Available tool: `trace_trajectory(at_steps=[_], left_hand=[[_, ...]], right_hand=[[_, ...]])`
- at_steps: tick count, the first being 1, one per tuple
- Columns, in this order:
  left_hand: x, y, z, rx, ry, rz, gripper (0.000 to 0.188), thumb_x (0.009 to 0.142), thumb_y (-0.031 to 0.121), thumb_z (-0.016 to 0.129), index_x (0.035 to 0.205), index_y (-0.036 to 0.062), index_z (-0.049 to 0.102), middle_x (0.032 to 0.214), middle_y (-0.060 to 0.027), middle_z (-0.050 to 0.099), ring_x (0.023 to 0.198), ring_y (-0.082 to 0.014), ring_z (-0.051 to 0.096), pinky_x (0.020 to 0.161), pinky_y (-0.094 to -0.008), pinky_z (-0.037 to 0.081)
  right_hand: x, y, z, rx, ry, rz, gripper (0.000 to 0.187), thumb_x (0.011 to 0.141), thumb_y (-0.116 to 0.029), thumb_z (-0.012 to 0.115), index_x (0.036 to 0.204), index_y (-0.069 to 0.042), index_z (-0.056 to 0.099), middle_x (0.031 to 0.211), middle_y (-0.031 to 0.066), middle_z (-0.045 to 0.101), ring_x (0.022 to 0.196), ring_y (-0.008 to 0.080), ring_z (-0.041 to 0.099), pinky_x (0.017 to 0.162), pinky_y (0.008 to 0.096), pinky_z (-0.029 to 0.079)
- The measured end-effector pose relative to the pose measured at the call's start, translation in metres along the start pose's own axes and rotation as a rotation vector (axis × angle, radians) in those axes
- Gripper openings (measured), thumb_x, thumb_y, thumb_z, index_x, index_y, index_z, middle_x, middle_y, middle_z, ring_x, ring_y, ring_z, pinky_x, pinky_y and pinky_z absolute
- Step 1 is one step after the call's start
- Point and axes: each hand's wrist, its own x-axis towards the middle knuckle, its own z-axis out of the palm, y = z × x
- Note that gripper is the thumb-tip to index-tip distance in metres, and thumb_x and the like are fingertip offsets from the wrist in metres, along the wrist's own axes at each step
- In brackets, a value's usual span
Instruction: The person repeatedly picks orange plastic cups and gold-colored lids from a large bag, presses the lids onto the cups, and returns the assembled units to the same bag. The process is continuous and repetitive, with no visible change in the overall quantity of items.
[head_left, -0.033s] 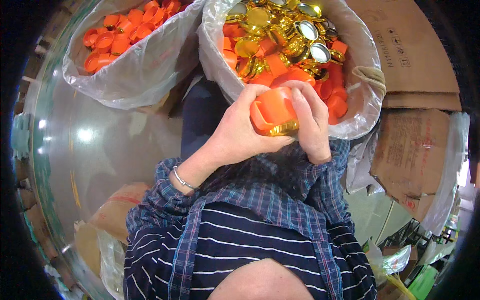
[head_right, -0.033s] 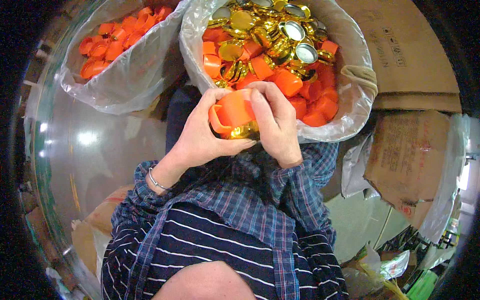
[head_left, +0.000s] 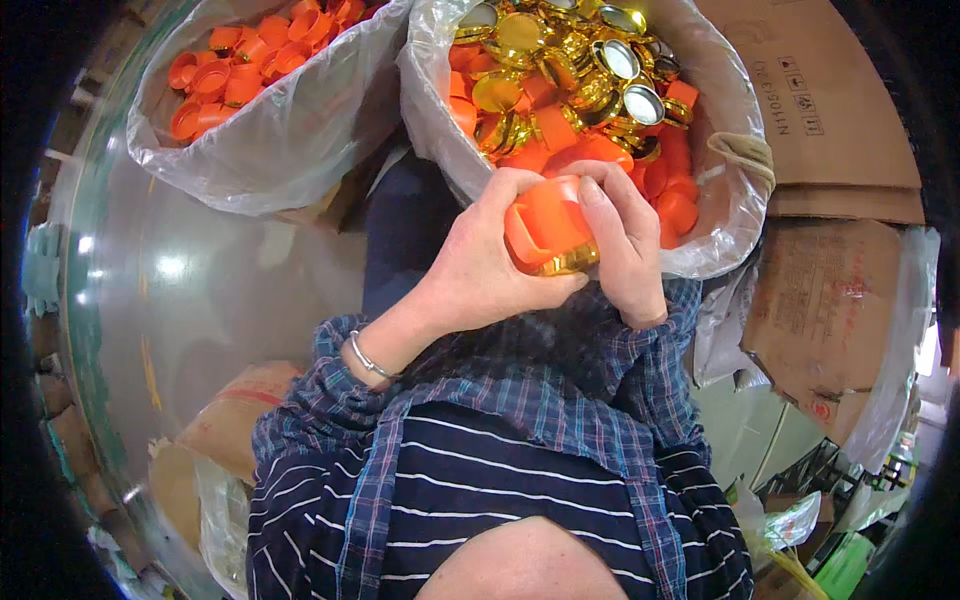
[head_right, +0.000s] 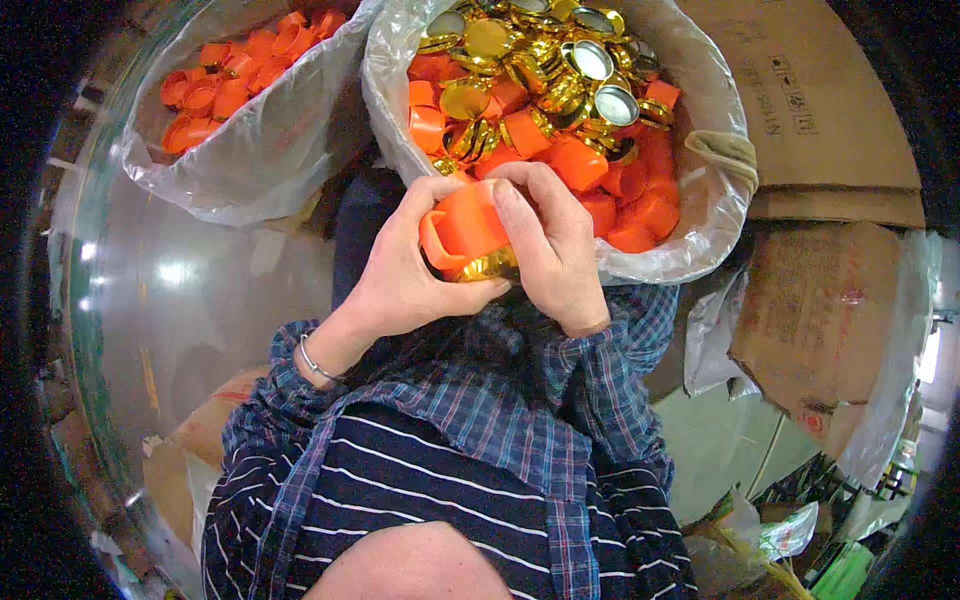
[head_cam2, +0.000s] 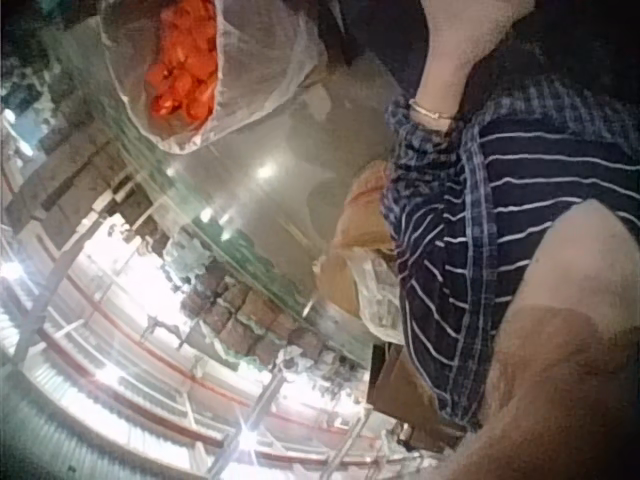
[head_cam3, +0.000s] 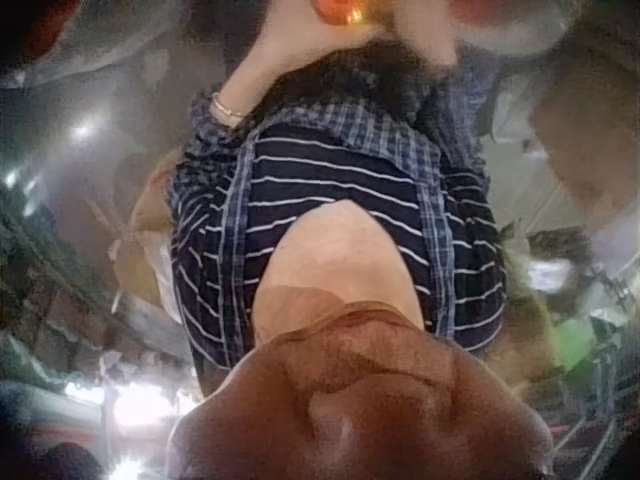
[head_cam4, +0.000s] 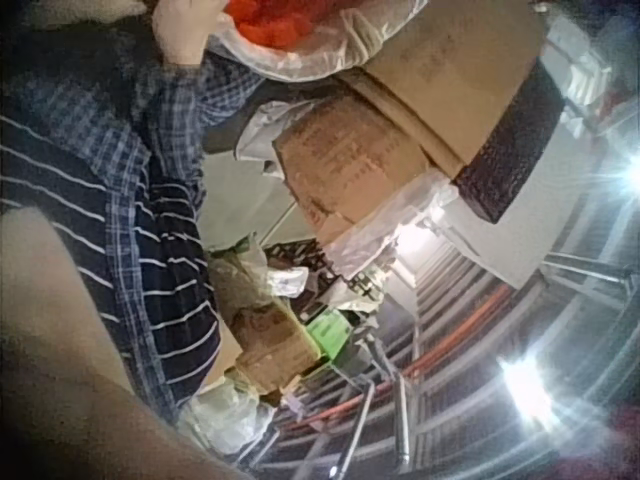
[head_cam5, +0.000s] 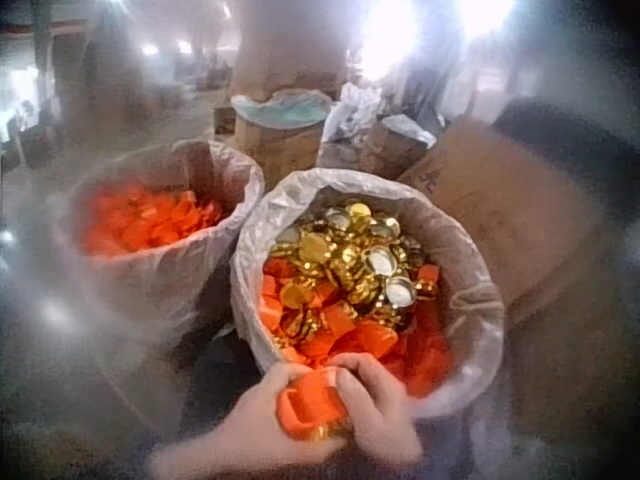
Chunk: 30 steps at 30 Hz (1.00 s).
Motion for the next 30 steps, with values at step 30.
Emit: trace_trajectory(at_steps=[30], left_hand=[[0.015, -0.006, 0.021, -0.817, 0.182, -0.14, 0.033, 0.105, 0.03, 0.053, 0.114, -0.0009, 0.062, 0.106, -0.0022, 0.064, 0.096, -0.0062, 0.056, 0.088, -0.0238, 0.046]], right_hand=[[0.008, 0.027, 0.004, 0.527, 0.315, 0.258, 0.046, 0.106, -0.039, 0.041, 0.117, -0.001, 0.064, 0.105, 0.0069, 0.067, 0.092, 0.0156, 0.064, 0.083, 0.0279, 0.053]])
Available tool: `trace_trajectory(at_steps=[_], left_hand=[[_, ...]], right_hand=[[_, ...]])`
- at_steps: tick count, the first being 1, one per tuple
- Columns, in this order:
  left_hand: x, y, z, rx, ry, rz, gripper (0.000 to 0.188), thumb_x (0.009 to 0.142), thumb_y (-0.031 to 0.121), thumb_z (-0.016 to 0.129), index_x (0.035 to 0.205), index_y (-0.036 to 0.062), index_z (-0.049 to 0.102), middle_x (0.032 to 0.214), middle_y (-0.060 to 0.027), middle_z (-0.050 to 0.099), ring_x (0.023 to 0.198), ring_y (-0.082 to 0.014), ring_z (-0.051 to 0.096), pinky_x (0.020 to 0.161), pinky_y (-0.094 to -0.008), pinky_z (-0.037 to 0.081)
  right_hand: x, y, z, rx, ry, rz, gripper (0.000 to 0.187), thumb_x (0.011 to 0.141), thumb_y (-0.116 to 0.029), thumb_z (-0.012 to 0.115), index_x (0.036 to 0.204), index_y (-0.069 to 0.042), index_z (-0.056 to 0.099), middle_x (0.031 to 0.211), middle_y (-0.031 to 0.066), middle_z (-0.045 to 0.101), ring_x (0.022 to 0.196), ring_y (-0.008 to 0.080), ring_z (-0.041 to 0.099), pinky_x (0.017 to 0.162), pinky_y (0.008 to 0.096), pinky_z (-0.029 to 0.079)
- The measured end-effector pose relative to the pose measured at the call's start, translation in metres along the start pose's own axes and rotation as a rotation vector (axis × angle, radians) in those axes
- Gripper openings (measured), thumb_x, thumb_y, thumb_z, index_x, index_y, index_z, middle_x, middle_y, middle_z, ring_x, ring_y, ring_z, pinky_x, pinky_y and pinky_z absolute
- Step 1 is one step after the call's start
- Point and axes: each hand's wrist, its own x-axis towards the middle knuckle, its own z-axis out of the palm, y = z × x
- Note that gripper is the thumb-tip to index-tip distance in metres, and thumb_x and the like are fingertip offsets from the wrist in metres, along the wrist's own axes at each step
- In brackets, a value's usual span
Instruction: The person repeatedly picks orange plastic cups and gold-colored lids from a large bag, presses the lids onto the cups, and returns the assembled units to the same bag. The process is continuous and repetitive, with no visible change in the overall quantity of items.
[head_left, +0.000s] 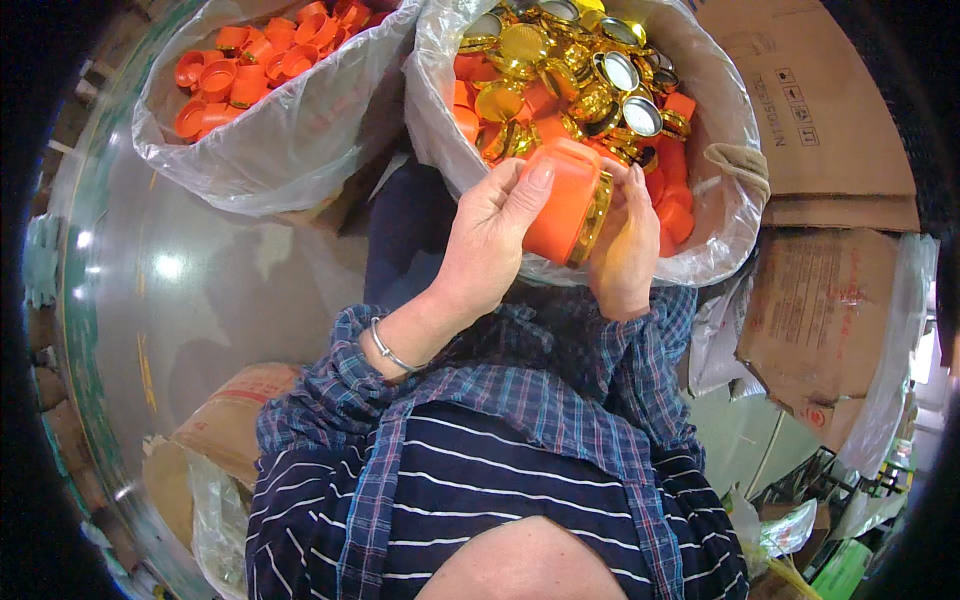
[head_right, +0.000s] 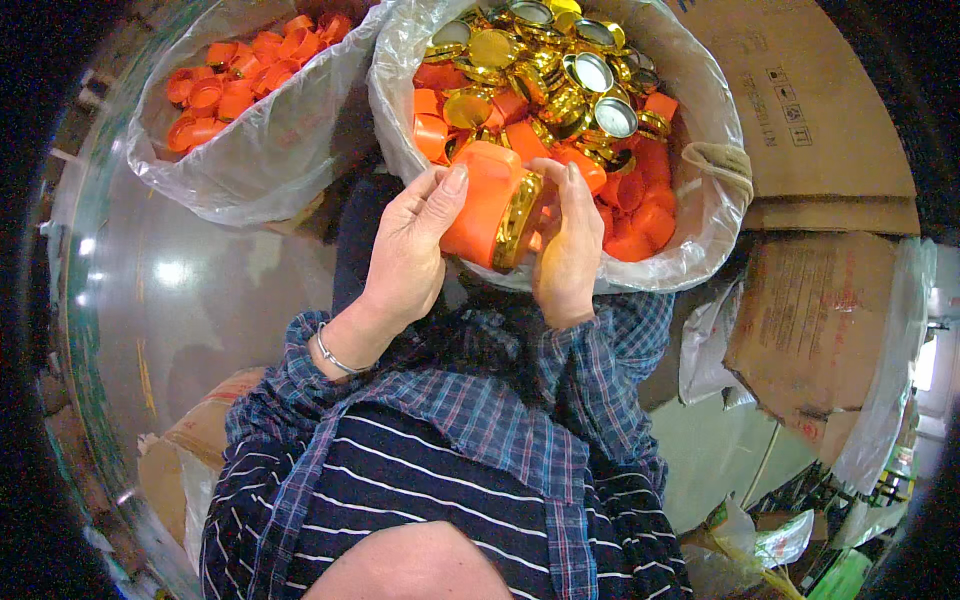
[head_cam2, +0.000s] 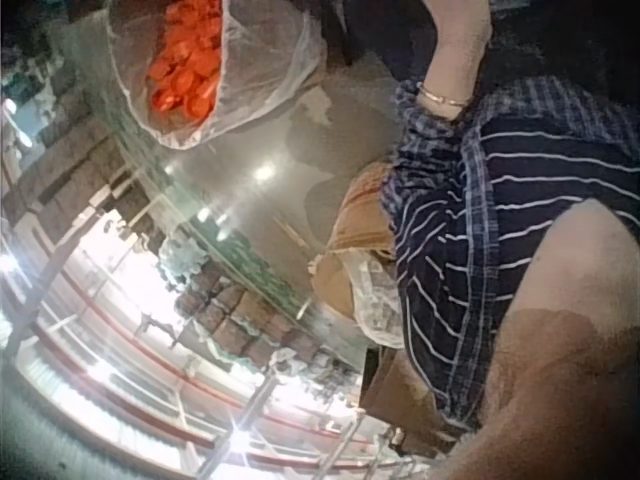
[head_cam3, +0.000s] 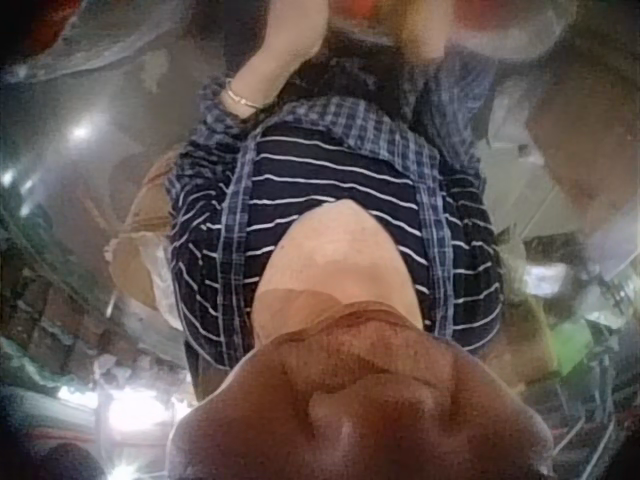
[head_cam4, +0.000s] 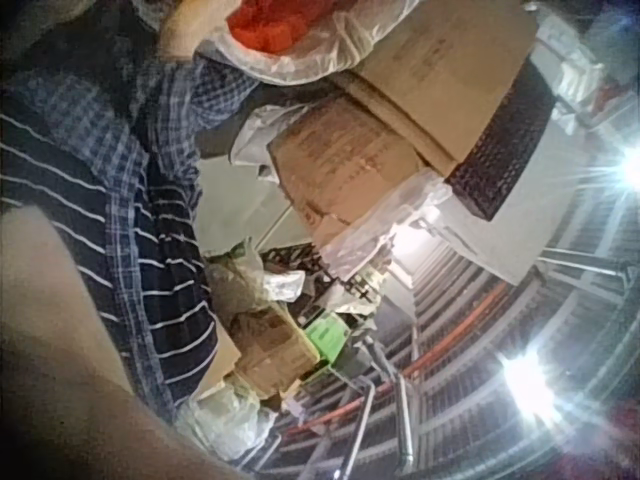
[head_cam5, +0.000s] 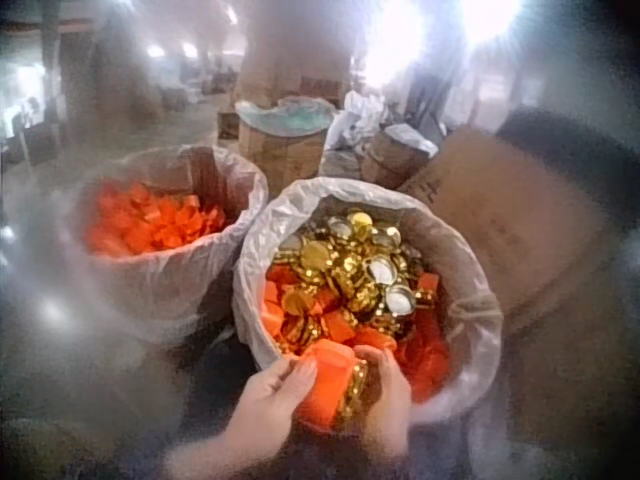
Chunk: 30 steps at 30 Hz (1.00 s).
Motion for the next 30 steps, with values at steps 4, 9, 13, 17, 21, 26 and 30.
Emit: trace_trajectory(at_steps=[4, 9, 13, 17, 21, 26, 30], left_hand=[[0.0, -0.001, 0.003, 0.036, 0.031, 0.004, 0.033, 0.105, 0.029, 0.052, 0.114, -0.0015, 0.061, 0.106, -0.0024, 0.064, 0.095, -0.0063, 0.056, 0.088, -0.0243, 0.046], [0.003, 0.003, -0.001, 0.139, -0.127, -0.199, 0.034, 0.105, 0.029, 0.053, 0.111, -0.0019, 0.063, 0.101, -0.0017, 0.065, 0.091, -0.0069, 0.058, 0.085, -0.0243, 0.048], [0.006, 0.009, -0.004, 0.006, -0.145, -0.194, 0.043, 0.095, 0.034, 0.068, 0.114, -0.0037, 0.061, 0.104, -0.0054, 0.066, 0.095, -0.0107, 0.061, 0.087, -0.0261, 0.049], [-0.001, 0.007, 0.0, 0.753, -0.217, 0.245, 0.098, 0.062, 0.034, 0.094, 0.136, -0.0029, 0.042, 0.125, -0.0164, 0.057, 0.109, -0.0251, 0.062, 0.098, -0.0349, 0.048], [-0.013, 0.003, 0.002, 0.813, -0.069, 0.228, 0.08, 0.064, 0.025, 0.091, 0.125, 0.0013, 0.044, 0.116, -0.0151, 0.058, 0.106, -0.0248, 0.061, 0.092, -0.0362, 0.05], [-0.017, 0.01, -0.003, 0.818, -0.199, 0.212, 0.078, 0.062, 0.021, 0.091, 0.123, 0.0022, 0.046, 0.112, -0.0101, 0.057, 0.102, -0.0187, 0.058, 0.09, -0.0332, 0.049], [-0.023, 0.012, 0.001, 0.806, -0.203, 0.277, 0.074, 0.063, 0.021, 0.09, 0.12, 0.0024, 0.047, 0.108, -0.0094, 0.058, 0.098, -0.0165, 0.059, 0.087, -0.0314, 0.049]], right_hand=[[-0.012, 0.004, 0.003, -0.126, -0.024, -0.059, 0.048, 0.108, -0.039, 0.033, 0.128, -0.001, 0.055, 0.125, 0.0118, 0.06, 0.118, 0.0203, 0.057, 0.105, 0.0346, 0.041], [-0.01, -0.009, -0.002, -0.109, -0.232, -0.162, 0.046, 0.103, -0.035, 0.05, 0.129, 0.003, 0.055, 0.12, 0.0103, 0.063, 0.108, 0.0195, 0.061, 0.1, 0.0319, 0.045], [-0.01, -0.022, -0.01, -0.465, -0.371, -0.27, 0.05, 0.101, -0.041, 0.053, 0.124, 0.003, 0.057, 0.11, 0.0098, 0.066, 0.103, 0.0196, 0.063, 0.095, 0.0333, 0.049], [-0.013, -0.013, -0.003, 0.414, -0.131, 0.039, 0.052, 0.104, -0.047, 0.04, 0.116, -0.001, 0.059, 0.113, 0.0125, 0.065, 0.103, 0.0229, 0.063, 0.094, 0.0371, 0.05], [-0.008, -0.01, 0.006, 0.06, -0.025, 0.016, 0.039, 0.106, -0.033, 0.045, 0.118, 0.001, 0.06, 0.109, 0.0095, 0.065, 0.102, 0.0168, 0.061, 0.094, 0.0309, 0.048], [-0.014, -0.041, -0.001, -0.489, -0.359, -0.374, 0.033, 0.105, -0.022, 0.047, 0.114, 0.005, 0.064, 0.107, 0.0075, 0.065, 0.099, 0.0121, 0.057, 0.091, 0.0264, 0.044], [-0.024, -0.049, 0.002, -0.449, -0.312, -0.236, 0.039, 0.106, -0.028, 0.043, 0.106, 0.005, 0.063, 0.098, 0.006, 0.064, 0.091, 0.0113, 0.057, 0.084, 0.0248, 0.045]])
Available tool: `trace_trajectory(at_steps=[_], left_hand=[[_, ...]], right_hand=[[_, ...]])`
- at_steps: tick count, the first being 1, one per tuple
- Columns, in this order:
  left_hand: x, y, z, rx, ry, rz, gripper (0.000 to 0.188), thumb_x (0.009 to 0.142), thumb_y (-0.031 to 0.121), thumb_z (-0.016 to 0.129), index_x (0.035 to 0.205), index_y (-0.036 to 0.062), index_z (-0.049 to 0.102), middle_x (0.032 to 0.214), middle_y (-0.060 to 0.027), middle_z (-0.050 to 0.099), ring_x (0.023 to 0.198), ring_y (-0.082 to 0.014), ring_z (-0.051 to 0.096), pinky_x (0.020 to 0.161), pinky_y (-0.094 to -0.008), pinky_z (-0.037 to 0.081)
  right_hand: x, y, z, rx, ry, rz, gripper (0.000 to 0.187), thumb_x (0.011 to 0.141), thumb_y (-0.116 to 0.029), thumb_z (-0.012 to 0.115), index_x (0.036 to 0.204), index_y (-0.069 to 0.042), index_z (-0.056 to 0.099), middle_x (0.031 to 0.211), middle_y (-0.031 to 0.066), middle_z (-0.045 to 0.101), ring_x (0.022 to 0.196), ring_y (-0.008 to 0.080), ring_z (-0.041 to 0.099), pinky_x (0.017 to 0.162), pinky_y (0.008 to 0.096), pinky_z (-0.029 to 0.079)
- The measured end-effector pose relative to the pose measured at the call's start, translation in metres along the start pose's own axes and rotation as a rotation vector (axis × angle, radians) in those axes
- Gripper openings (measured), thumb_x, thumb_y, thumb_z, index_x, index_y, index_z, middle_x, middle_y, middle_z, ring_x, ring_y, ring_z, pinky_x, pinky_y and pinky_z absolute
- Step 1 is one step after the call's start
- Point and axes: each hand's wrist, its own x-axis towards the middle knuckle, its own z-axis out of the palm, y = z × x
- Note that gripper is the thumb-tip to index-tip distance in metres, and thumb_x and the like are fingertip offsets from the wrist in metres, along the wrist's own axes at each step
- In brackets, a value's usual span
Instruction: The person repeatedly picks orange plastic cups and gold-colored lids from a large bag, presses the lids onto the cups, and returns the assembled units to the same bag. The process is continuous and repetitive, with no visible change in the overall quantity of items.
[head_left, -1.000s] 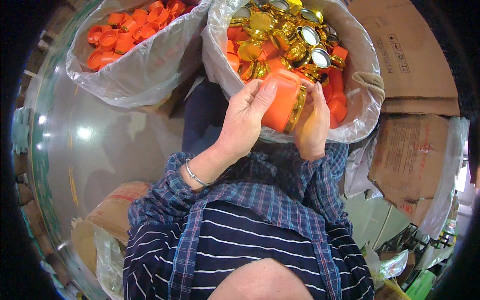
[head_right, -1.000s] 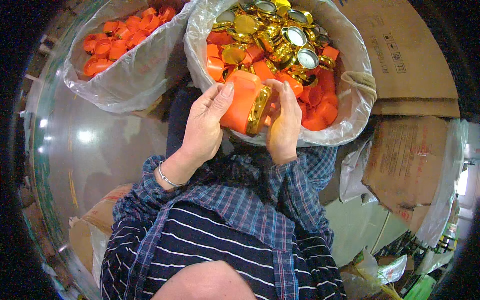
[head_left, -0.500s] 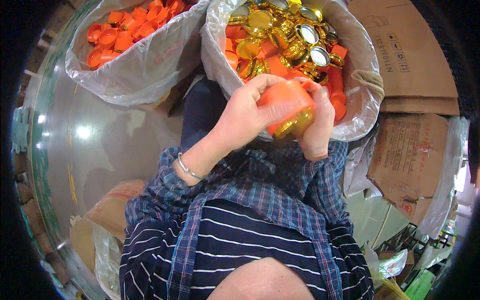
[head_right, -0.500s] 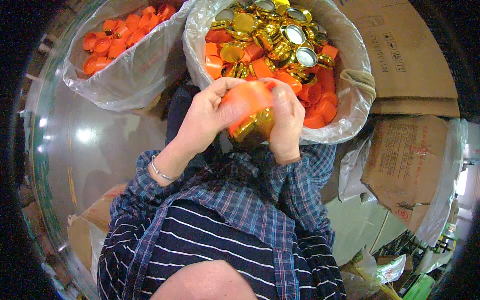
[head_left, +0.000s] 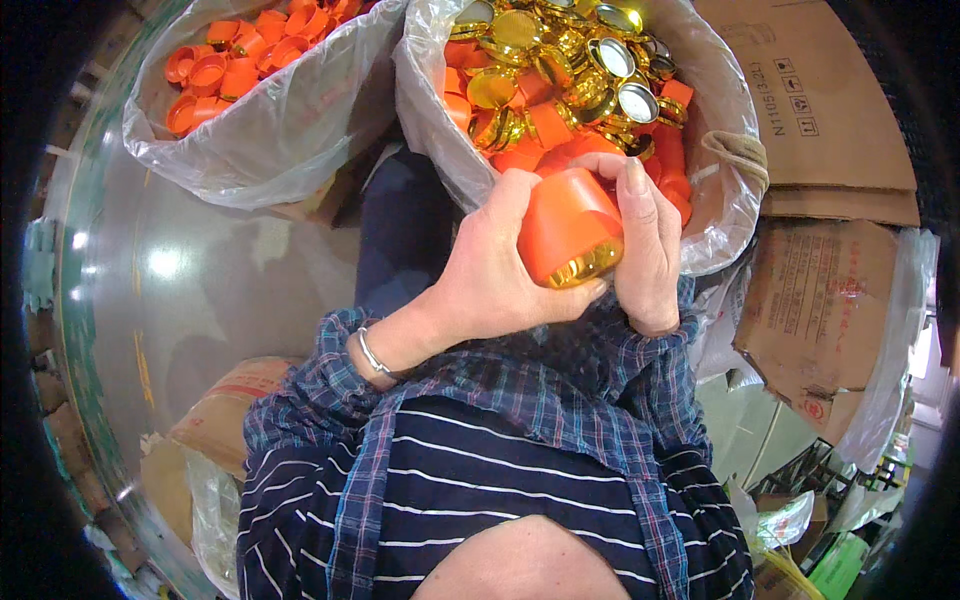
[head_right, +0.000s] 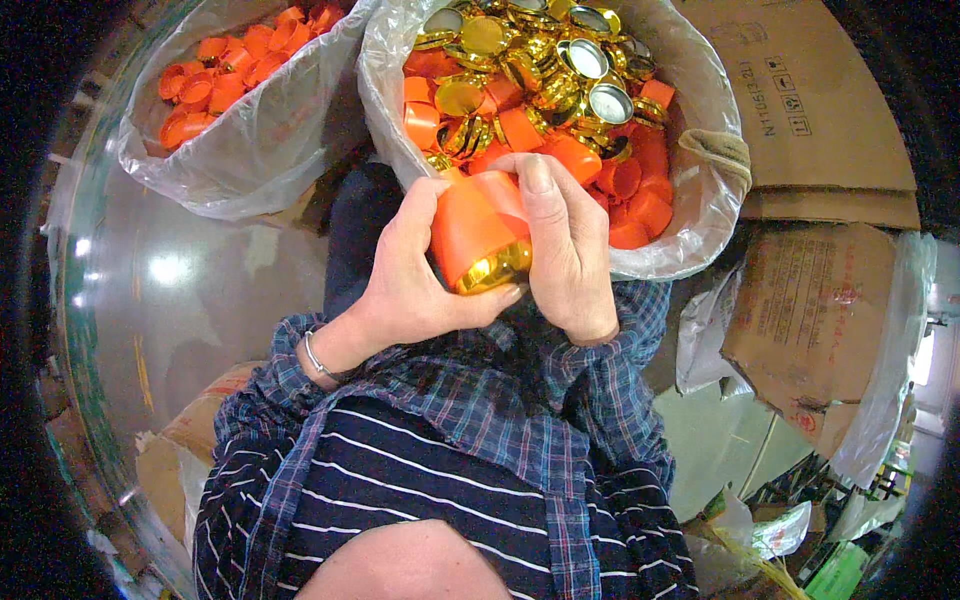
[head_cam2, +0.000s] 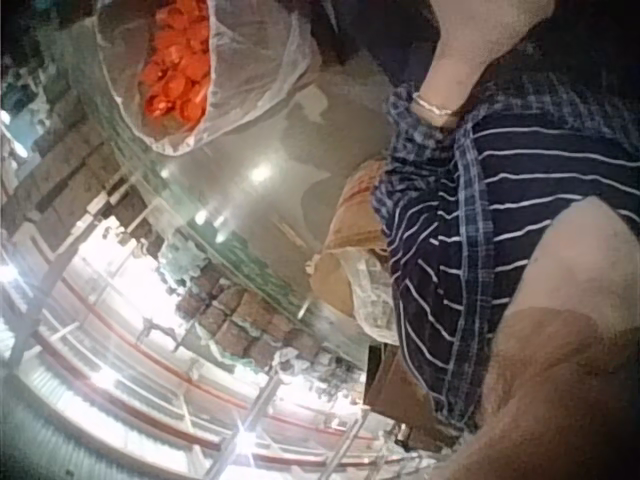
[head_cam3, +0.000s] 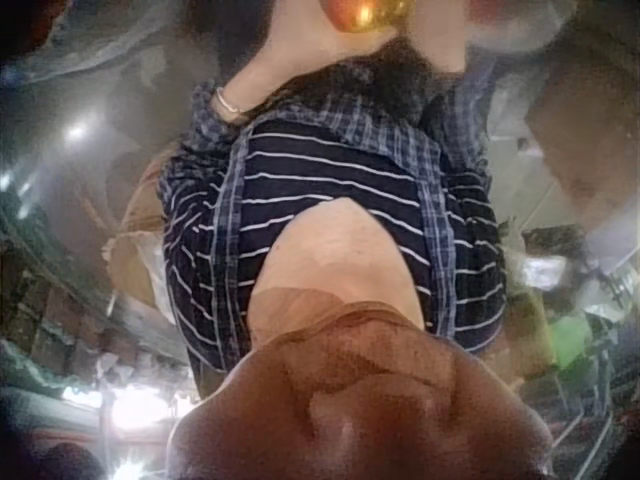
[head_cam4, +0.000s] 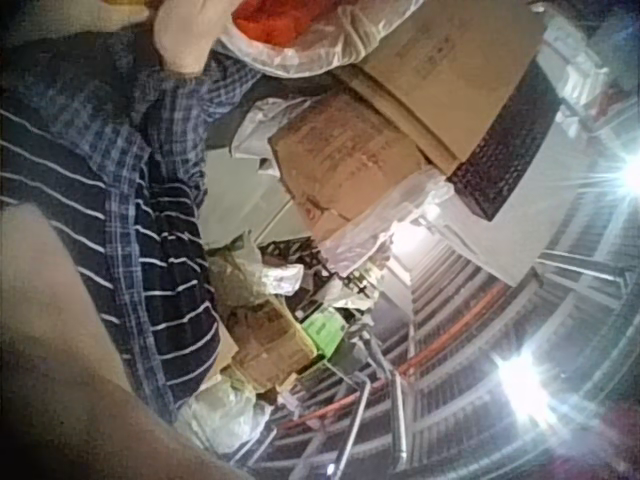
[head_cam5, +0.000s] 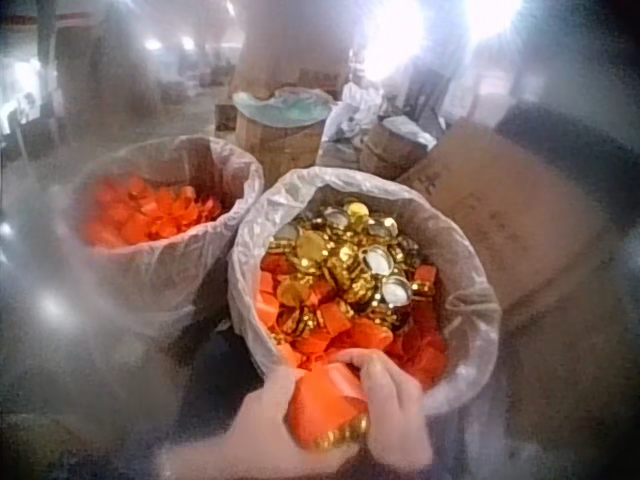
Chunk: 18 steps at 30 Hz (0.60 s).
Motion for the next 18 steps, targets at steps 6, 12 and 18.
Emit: trace_trajectory(at_steps=[6, 12, 18], left_hand=[[0.004, -0.001, 0.007, 0.037, 0.032, -0.035, 0.063, 0.064, 0.025, 0.087, 0.107, 0.0026, 0.047, 0.089, -0.0187, 0.063, 0.084, -0.0346, 0.068, 0.073, -0.0395, 0.054], [0.014, -0.002, -0.002, 0.118, -0.118, -0.235, 0.066, 0.061, 0.023, 0.087, 0.112, 0.003, 0.051, 0.097, -0.0153, 0.064, 0.093, -0.0283, 0.067, 0.082, -0.0384, 0.053], [0.02, 0.003, -0.005, 0.15, -0.16, -0.222, 0.06, 0.058, 0.02, 0.084, 0.103, 0.001, 0.049, 0.095, -0.02, 0.062, 0.091, -0.0351, 0.066, 0.081, -0.0398, 0.052]], right_hand=[[0.003, 0.016, 0.008, 0.115, 0.063, 0.203, 0.036, 0.105, -0.027, 0.045, 0.099, 0.003, 0.064, 0.091, 0.0034, 0.063, 0.085, 0.0099, 0.056, 0.078, 0.0247, 0.046], [0.003, 0.017, 0.004, -0.204, 0.002, -0.13, 0.032, 0.103, -0.022, 0.047, 0.1, 0.004, 0.064, 0.094, 0.0103, 0.065, 0.087, 0.0196, 0.062, 0.08, 0.0322, 0.049], [0.007, 0.01, 0.007, -0.305, -0.038, -0.124, 0.024, 0.099, -0.016, 0.051, 0.101, 0.005, 0.064, 0.09, 0.0175, 0.065, 0.08, 0.0267, 0.065, 0.075, 0.0336, 0.05]])
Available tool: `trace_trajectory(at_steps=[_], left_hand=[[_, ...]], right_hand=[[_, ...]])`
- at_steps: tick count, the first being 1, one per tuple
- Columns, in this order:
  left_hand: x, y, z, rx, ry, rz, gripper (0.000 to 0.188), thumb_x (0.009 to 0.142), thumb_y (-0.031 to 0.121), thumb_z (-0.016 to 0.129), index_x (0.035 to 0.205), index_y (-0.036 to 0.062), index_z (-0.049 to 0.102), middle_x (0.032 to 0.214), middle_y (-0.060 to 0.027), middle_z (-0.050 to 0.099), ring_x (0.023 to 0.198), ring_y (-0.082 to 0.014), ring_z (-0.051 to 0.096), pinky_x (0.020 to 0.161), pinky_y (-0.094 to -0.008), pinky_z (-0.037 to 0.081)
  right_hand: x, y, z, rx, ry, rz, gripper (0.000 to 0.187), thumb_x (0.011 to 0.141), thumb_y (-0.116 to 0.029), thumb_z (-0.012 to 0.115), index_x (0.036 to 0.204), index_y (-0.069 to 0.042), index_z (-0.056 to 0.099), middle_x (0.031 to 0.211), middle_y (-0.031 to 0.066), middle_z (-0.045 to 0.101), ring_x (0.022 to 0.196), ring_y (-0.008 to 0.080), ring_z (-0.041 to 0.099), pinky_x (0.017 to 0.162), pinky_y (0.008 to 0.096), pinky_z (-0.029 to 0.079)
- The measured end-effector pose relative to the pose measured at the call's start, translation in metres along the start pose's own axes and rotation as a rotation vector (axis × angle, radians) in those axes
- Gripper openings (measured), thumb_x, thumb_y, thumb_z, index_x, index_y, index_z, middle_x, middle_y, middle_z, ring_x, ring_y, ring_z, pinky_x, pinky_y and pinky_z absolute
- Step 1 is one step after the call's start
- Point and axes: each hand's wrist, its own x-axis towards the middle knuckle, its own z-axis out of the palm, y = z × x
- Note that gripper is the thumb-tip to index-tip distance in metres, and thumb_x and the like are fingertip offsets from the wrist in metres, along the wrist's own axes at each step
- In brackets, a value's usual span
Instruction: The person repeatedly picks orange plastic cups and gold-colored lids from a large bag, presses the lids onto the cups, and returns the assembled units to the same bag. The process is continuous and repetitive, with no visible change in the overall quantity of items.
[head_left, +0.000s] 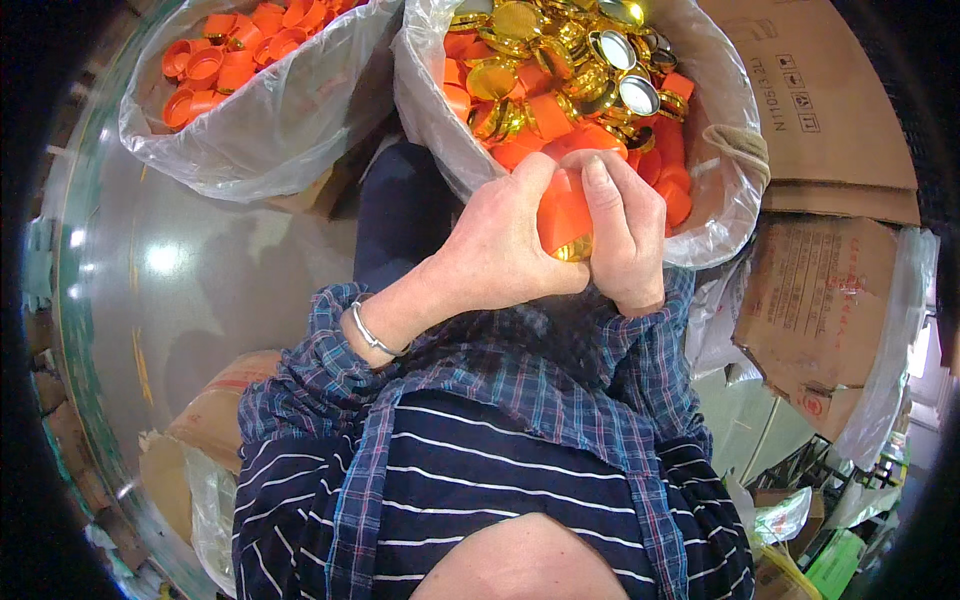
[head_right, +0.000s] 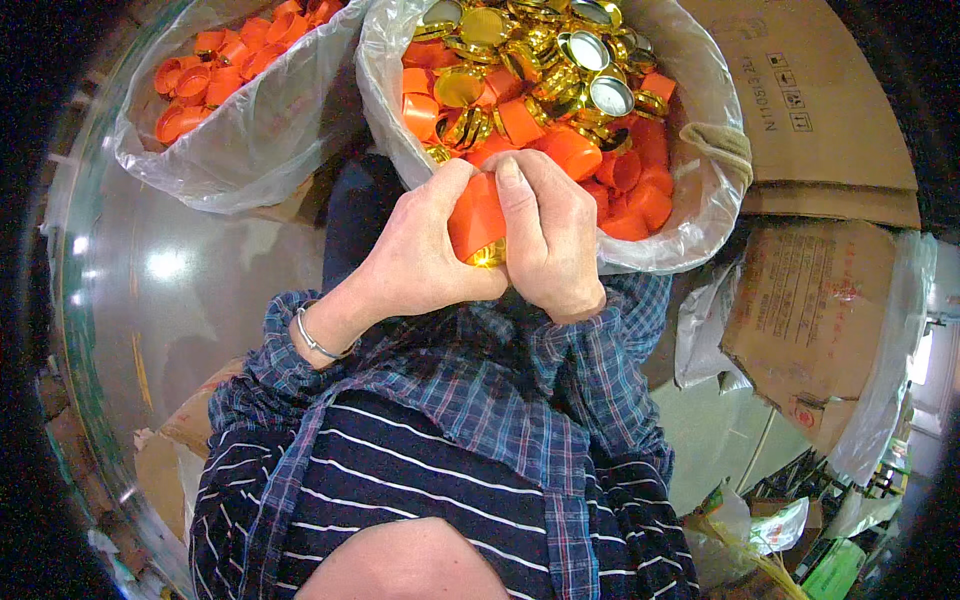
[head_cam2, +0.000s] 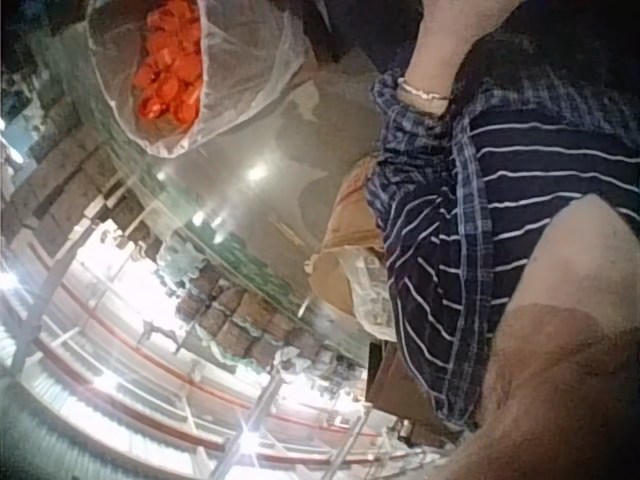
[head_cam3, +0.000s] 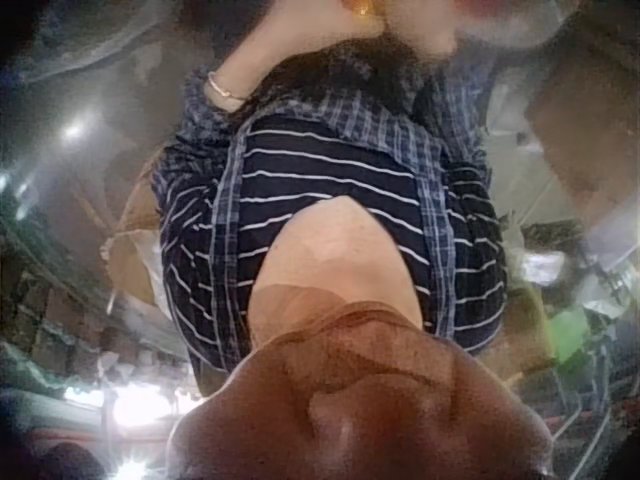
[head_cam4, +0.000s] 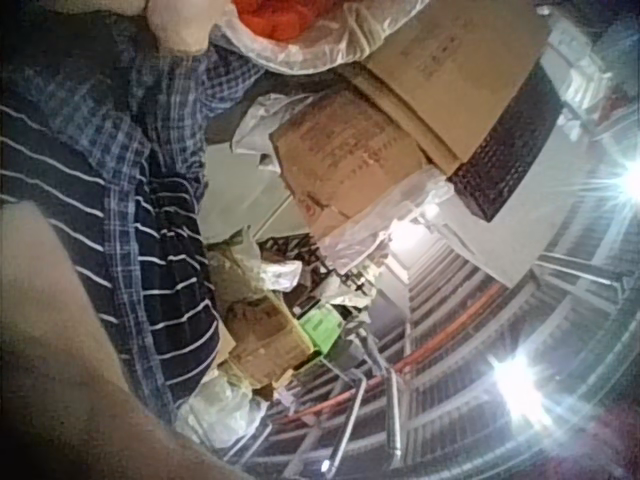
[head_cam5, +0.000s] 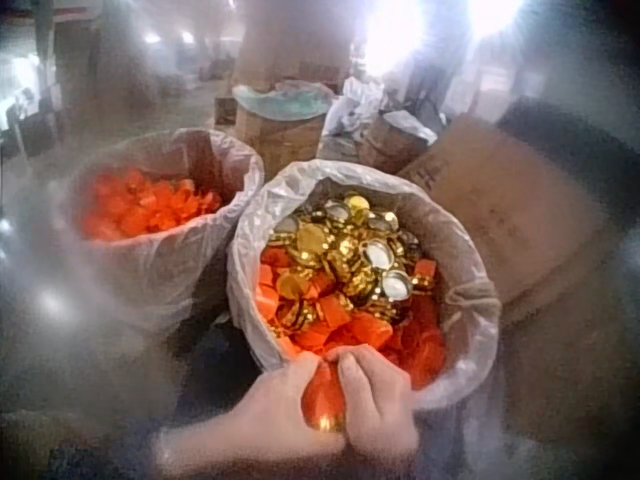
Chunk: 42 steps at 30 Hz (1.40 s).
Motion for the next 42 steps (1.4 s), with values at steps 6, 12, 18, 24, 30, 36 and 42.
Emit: trace_trajectory(at_steps=[6, 12, 18, 24, 30, 36, 42], left_hand=[[0.002, -0.002, -0.003, 0.018, 0.018, 0.038, 0.065, 0.06, 0.022, 0.086, 0.109, -0.0003, 0.051, 0.097, -0.0187, 0.062, 0.091, -0.0322, 0.066, 0.081, -0.0379, 0.052], [-0.011, -0.013, 0.009, -0.12, 0.153, 0.132, 0.071, 0.063, 0.025, 0.089, 0.116, 0.0024, 0.048, 0.1, -0.0162, 0.062, 0.092, -0.0295, 0.066, 0.082, -0.0381, 0.053], [-0.014, -0.015, 0.009, -0.08, 0.091, 0.124, 0.067, 0.062, 0.023, 0.086, 0.114, 0.0035, 0.047, 0.098, -0.0204, 0.063, 0.094, -0.0384, 0.066, 0.08, -0.0435, 0.054], [-0.013, -0.01, 0.011, -0.089, 0.113, 0.101, 0.067, 0.059, 0.018, 0.087, 0.114, 0.0028, 0.051, 0.095, -0.0144, 0.065, 0.088, -0.0242, 0.067, 0.079, -0.036, 0.054], [-0.011, -0.015, 0.02, -0.112, 0.154, 0.077, 0.067, 0.062, 0.018, 0.088, 0.115, 0.0021, 0.051, 0.098, -0.0128, 0.064, 0.091, -0.0218, 0.066, 0.083, -0.0344, 0.053], [-0.005, -0.033, 0.028, -0.033, 0.58, 0.339, 0.078, 0.063, 0.025, 0.094, 0.121, 0.0023, 0.047, 0.105, -0.0146, 0.058, 0.095, -0.0274, 0.065, 0.081, -0.0367, 0.053], [-0.007, -0.04, 0.029, -0.047, 0.255, 0.59, 0.067, 0.077, 0.023, 0.082, 0.13, 0.0002, 0.048, 0.122, -0.0204, 0.056, 0.115, -0.0373, 0.055, 0.098, -0.0409, 0.044]], right_hand=[[-0.001, 0.011, 0.005, 0.209, 0.085, 0.078, 0.029, 0.102, -0.022, 0.052, 0.1, 0.004, 0.065, 0.09, 0.008, 0.068, 0.078, 0.0169, 0.062, 0.076, 0.0291, 0.049], [-0.003, 0.022, 0.012, 0.832, 0.314, 0.497, 0.044, 0.104, -0.036, 0.049, 0.103, 0.004, 0.067, 0.094, 0.0082, 0.068, 0.084, 0.0143, 0.063, 0.079, 0.0281, 0.05], [-0.007, 0.009, 0.0, 0.125, 0.032, 0.064, 0.035, 0.104, -0.027, 0.049, 0.101, 0.004, 0.065, 0.094, 0.0094, 0.068, 0.084, 0.0172, 0.063, 0.079, 0.0305, 0.049], [-0.005, 0.001, 0.002, 0.186, 0.018, 0.13, 0.036, 0.104, -0.026, 0.047, 0.097, 0.004, 0.065, 0.083, 0.0089, 0.066, 0.078, 0.0146, 0.06, 0.074, 0.0293, 0.049], [0.004, 0.013, 0.001, 0.211, -0.02, 0.17, 0.038, 0.105, -0.03, 0.046, 0.1, 0.003, 0.066, 0.091, 0.0058, 0.066, 0.087, 0.0129, 0.059, 0.081, 0.0274, 0.048], [0.004, 0.014, 0.006, 0.477, 0.422, 0.265, 0.045, 0.106, -0.04, 0.044, 0.129, -0.002, 0.054, 0.126, 0.0103, 0.058, 0.112, 0.0204, 0.058, 0.098, 0.0371, 0.046], [-0.019, 0.008, 0.023, 0.681, 0.239, 0.276, 0.062, 0.091, -0.031, 0.068, 0.14, -0.002, 0.043, 0.132, 0.0099, 0.054, 0.123, 0.0202, 0.051, 0.105, 0.0385, 0.042]])
